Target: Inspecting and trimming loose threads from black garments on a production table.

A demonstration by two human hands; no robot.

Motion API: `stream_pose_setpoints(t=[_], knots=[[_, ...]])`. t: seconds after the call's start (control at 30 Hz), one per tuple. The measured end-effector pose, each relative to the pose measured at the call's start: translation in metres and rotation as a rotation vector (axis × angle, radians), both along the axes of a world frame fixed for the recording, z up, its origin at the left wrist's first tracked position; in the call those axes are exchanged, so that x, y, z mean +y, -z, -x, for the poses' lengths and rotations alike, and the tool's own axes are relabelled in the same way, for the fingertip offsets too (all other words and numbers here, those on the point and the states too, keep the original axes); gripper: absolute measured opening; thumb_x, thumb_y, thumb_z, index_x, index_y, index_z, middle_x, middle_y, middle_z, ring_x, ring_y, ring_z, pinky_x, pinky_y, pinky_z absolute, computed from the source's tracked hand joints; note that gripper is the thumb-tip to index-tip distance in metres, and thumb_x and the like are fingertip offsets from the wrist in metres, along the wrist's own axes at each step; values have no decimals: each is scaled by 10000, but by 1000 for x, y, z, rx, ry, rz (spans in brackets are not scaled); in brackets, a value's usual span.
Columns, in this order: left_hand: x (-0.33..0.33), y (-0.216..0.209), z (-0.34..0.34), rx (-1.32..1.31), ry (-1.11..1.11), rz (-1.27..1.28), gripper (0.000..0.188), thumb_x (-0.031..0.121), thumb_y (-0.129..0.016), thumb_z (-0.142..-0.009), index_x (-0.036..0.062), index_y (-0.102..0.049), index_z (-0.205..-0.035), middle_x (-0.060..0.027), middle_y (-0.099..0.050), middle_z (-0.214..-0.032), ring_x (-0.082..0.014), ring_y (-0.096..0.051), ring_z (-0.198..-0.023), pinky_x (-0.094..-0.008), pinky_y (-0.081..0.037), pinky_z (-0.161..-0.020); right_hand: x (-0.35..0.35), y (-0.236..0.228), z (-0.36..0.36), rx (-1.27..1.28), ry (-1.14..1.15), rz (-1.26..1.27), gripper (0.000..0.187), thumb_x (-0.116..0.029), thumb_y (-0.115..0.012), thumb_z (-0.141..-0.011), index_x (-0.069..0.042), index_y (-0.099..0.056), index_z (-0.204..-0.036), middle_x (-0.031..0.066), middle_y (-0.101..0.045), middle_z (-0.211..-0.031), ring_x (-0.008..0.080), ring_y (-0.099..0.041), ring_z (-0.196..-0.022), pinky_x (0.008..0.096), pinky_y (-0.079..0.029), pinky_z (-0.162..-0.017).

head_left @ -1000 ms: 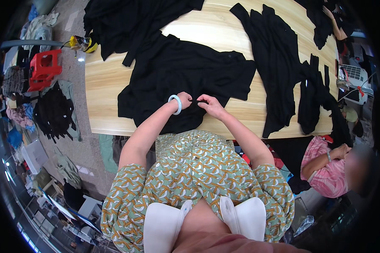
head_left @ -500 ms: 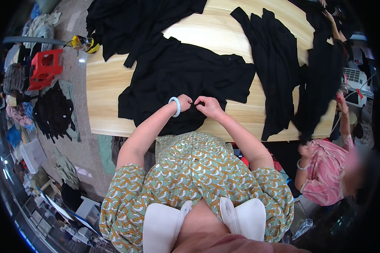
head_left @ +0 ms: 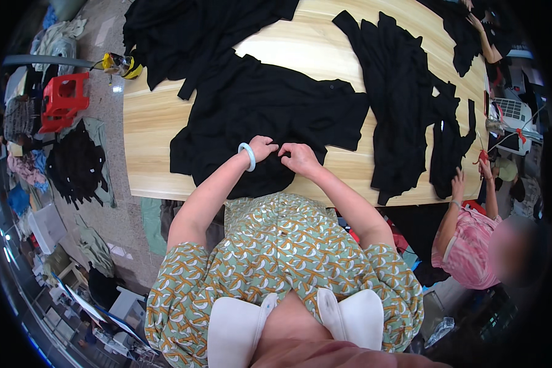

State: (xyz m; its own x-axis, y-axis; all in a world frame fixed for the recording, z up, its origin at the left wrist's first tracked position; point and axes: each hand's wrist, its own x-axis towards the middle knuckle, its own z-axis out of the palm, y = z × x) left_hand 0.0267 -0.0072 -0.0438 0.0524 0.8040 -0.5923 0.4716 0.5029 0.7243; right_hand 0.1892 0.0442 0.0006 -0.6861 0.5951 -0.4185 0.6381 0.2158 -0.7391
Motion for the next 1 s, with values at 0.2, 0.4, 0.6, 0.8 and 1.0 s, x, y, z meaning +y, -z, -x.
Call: stream_pose_setpoints(t=[0.2,0.4,0.6,0.8,1.0], knots=[[0,-10,-8,-10,-66,55,253,214,-581,-747,-25,-574,-664,-94,-523,-552,-126,-454,-522,-305,-367,-516,-2,0,4,-4,41,-56,137,-105,-573,-651,-61,-589,-780,118,-591,-673,299,-581,-697,387,-457,-638],[-6,-6,-11,-74,-177,5,260,209,-569,-755,-25,-557,-643,-93,-506,-542,-130,-446,-530,-308,-363,-520,-5,0,4,-17,90,-159,117,-114,-609,-692,-54,-599,-792,119,-603,-740,291,-588,-726,376,-466,-647],[-11,-3,-22,263,67,-202,225,188,-526,-743,-30,-570,-706,-167,-570,-687,-300,-560,-670,-379,-445,-656,-9,6,-1,51,-87,-366,60,-89,-589,-690,-41,-571,-722,126,-575,-706,296,-575,-675,406,-442,-600],[-15,-26,-25,300,214,-245,213,170,-524,-731,-40,-547,-756,-205,-536,-829,-345,-537,-809,-404,-440,-733,-10,2,-1,10,-165,-444,29,-69,-545,-685,-40,-545,-687,118,-557,-682,275,-567,-672,376,-423,-607],[-18,-18,-33,365,97,-321,159,140,-531,-721,-19,-539,-719,-188,-531,-780,-340,-538,-772,-420,-443,-685,-10,7,-1,63,-126,-498,36,-60,-525,-701,-43,-518,-670,119,-549,-679,277,-561,-665,369,-420,-612]])
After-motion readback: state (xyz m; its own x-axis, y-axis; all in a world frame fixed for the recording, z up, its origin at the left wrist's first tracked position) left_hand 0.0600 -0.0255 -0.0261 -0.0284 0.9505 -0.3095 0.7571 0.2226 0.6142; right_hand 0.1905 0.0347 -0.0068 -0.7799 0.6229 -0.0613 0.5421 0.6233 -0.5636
